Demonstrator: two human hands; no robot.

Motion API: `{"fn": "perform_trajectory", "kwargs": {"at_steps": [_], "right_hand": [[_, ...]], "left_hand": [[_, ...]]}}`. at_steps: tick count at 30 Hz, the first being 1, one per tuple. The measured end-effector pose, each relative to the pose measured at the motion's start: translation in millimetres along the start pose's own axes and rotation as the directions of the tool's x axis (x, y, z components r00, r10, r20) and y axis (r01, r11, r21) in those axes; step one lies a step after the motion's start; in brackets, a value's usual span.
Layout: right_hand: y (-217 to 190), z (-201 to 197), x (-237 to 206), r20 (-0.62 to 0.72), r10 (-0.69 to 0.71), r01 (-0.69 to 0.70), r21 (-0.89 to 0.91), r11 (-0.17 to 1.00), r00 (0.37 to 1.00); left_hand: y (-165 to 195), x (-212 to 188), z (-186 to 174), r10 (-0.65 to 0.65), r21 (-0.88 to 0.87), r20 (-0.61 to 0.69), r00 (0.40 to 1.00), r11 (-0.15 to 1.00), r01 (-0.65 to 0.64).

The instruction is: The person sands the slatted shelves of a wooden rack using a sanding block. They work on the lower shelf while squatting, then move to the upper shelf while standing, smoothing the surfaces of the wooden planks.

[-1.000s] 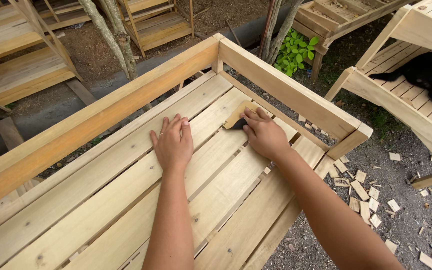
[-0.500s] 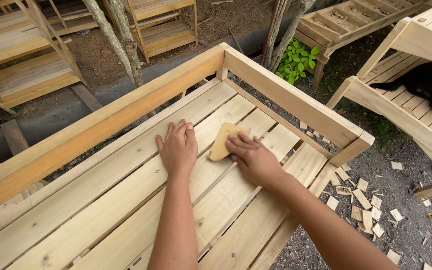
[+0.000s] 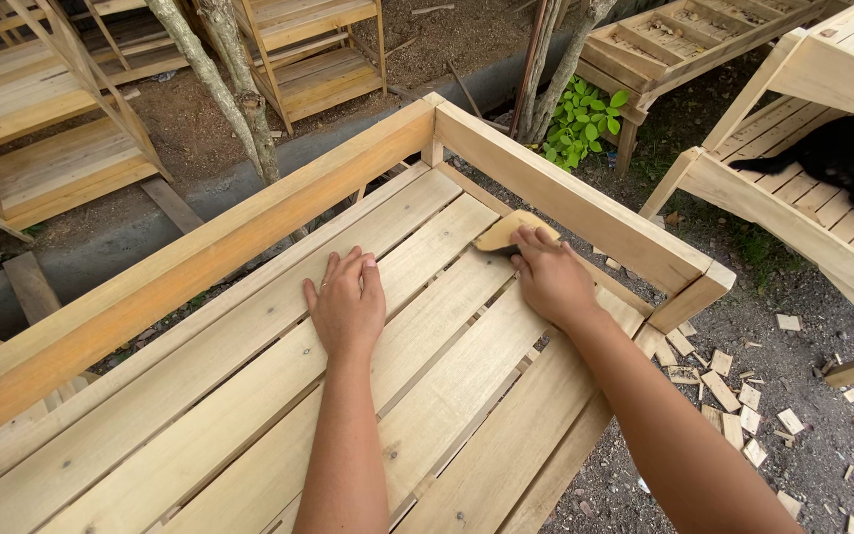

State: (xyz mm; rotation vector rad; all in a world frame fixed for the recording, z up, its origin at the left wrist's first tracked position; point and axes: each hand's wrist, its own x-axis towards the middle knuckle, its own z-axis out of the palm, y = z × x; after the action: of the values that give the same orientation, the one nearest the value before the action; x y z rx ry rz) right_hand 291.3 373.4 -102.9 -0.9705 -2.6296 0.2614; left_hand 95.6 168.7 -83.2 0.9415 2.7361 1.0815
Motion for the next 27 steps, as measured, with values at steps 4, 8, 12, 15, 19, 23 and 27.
{"fn": "perform_trajectory", "kwargs": {"at_steps": [4, 8, 12, 15, 19, 23, 27], "right_hand": [[14.8, 7.4, 16.1, -0.018, 0.130, -0.130, -0.001, 0.991, 0.991], [18.7, 8.0, 18.8, 0.013, 0.125, -0.124, -0.037, 0.992, 0.992], [9.0, -3.4, 13.2, 0.041, 0.150, -0.147, -0.077, 0.986, 0.988], [1.4, -16.4, 4.5, 0.079, 0.201, -0.202, 0.003, 0.979, 0.976], [-1.4, -26.6, -5.3, 0.029, 0.134, -0.132, -0.057, 0.990, 0.991], [1.9, -24.2, -9.7, 0.065, 0.207, -0.206, -0.022, 0.978, 0.976], [5.4, -21.4, -7.6, 0.032, 0.167, -0.166, -0.053, 0.985, 0.985]], "left_hand": [[0.7, -2.2, -1.9, -0.021, 0.000, 0.008, 1.000, 1.000, 0.021], [3.4, -3.8, -4.6, -0.014, 0.000, 0.002, 1.000, 1.000, 0.014], [6.9, -6.2, -6.6, 0.013, 0.063, 0.063, 0.998, 0.998, -0.017], [8.3, -7.8, -7.5, 0.039, 0.117, 0.090, 0.995, 0.992, -0.049], [9.0, -7.6, -8.6, 0.007, 0.094, 0.089, 0.996, 0.995, -0.015], [9.2, -9.1, -8.6, 0.012, 0.091, 0.078, 0.997, 0.996, -0.020], [9.9, -10.9, -7.8, -0.004, 0.133, 0.098, 0.995, 0.991, -0.009]]}}
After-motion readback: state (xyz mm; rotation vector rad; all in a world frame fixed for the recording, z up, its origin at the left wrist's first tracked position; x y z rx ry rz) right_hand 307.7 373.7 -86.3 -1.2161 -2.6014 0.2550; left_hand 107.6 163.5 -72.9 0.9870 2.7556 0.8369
